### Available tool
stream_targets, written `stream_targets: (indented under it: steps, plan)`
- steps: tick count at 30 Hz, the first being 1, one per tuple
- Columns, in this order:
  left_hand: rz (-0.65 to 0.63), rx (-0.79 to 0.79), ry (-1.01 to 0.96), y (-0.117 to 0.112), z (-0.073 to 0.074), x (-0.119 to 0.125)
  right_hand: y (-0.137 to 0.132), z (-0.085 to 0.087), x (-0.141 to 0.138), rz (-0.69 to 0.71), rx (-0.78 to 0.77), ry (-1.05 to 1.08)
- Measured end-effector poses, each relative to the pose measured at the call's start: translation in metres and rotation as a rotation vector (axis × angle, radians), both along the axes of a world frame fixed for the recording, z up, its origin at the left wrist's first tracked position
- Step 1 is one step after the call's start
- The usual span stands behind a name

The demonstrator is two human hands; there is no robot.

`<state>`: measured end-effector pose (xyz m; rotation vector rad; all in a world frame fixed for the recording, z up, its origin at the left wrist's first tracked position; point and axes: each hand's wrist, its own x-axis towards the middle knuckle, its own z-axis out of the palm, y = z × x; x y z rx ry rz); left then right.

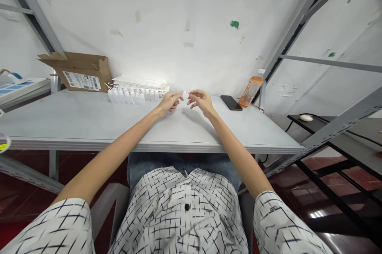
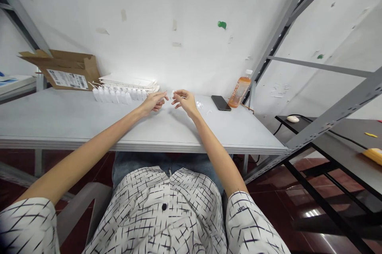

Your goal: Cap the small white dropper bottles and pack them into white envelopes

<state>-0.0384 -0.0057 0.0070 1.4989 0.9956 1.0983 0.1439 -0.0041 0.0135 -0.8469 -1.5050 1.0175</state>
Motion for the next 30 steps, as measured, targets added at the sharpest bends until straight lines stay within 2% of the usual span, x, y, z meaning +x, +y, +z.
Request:
stream_targets:
  steps: [7,15,21,30]
  plan:
    - [0.031,0.177,0.122,0.000,-0.003,0.003,-0.002,0.002,0.001,0.059,0.004,0.001]
    - [0.047,0.206,0.205,0.007,-0.009,0.003,-0.006,0.004,0.001,0.086,0.004,-0.003]
    - [0.077,0.357,0.257,0.009,-0.011,0.004,-0.005,0.001,-0.003,0.082,0.037,-0.037]
    - [0.163,0.599,0.454,0.004,-0.009,0.005,-0.005,0.001,-0.004,-0.061,0.079,-0.040]
